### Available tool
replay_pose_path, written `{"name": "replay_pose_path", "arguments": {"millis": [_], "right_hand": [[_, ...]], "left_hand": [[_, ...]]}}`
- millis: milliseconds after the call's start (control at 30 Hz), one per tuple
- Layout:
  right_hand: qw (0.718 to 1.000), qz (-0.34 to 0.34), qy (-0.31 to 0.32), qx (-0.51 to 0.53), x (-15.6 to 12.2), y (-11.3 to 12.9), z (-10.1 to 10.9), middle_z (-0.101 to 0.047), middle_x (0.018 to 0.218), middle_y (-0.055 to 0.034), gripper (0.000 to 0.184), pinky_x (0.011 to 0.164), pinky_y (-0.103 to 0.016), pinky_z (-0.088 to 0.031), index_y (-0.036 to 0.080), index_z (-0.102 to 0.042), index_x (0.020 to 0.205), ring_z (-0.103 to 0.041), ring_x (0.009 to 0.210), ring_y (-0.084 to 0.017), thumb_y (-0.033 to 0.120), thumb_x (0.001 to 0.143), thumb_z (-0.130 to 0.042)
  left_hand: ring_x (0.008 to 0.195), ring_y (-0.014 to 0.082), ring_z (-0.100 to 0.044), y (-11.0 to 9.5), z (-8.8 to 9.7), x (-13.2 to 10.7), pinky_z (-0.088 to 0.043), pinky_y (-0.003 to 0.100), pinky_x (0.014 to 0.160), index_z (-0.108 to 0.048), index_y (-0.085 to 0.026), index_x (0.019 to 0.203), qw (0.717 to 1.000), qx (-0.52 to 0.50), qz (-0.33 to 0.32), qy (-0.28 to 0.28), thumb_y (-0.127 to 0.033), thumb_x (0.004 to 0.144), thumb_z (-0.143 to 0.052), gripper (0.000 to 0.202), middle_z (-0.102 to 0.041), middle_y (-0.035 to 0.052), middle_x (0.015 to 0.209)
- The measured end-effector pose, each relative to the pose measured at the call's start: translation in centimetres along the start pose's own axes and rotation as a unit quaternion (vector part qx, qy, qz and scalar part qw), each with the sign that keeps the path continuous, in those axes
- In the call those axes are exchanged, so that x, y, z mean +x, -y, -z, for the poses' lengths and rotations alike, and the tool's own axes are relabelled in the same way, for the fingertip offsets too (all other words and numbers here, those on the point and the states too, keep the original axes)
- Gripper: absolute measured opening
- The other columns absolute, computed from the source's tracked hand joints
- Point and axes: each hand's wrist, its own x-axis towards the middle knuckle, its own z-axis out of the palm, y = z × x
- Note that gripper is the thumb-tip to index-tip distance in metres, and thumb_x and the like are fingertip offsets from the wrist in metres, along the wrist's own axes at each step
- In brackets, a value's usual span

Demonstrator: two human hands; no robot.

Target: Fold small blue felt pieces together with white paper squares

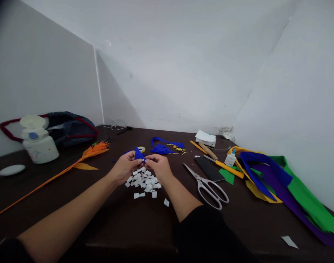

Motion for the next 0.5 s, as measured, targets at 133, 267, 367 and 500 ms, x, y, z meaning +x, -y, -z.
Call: {"name": "replay_pose_path", "arguments": {"millis": [133,267,367,500], "right_hand": [[1.0,-0.01,-0.002,-0.009,-0.1,0.0,-0.1,-0.06,0.057,0.0004,0.019,0.059,-0.029,-0.049,0.015,-0.062,0.072,-0.056,0.052,-0.011,0.026,0.057,-0.066],[0.999,-0.007,-0.012,-0.03,-0.1,0.1,-0.1,-0.059,0.055,0.0007,0.02,0.056,-0.029,-0.049,0.015,-0.062,0.072,-0.055,0.051,-0.012,0.027,0.056,-0.066],[0.999,-0.003,-0.014,-0.045,-0.1,0.1,-0.1,-0.059,0.055,0.0009,0.02,0.056,-0.029,-0.048,0.016,-0.062,0.072,-0.055,0.051,-0.012,0.027,0.056,-0.066],[0.995,0.028,-0.016,-0.1,-0.1,0.1,0.1,-0.059,0.056,0.0004,0.016,0.055,-0.026,-0.046,0.016,-0.064,0.068,-0.053,0.051,-0.011,0.027,0.058,-0.064]], "left_hand": [[0.059,0.0089,-0.057,0.2,0.1,0.0,-0.046,0.025,0.065,-0.053,-0.014,0.078,1.0,0.016,-0.011,0.009,-0.018,0.058,-0.068,0.025,-0.06,-0.0015,0.065],[0.06,0.01,-0.057,0.5,0.2,0.1,-0.046,0.026,0.065,-0.053,-0.015,0.077,0.999,0.032,-0.011,0.009,-0.019,0.058,-0.068,0.025,-0.061,-0.0011,0.067],[0.061,0.0099,-0.057,0.7,0.4,0.3,-0.046,0.026,0.065,-0.052,-0.016,0.076,0.999,0.049,-0.011,0.005,-0.02,0.057,-0.068,0.025,-0.061,-0.0013,0.068],[0.06,0.0098,-0.054,1.1,0.6,0.4,-0.043,0.024,0.062,-0.051,-0.015,0.071,0.996,0.081,-0.023,0.005,-0.023,0.058,-0.067,0.022,-0.057,-0.0023,0.064]]}}
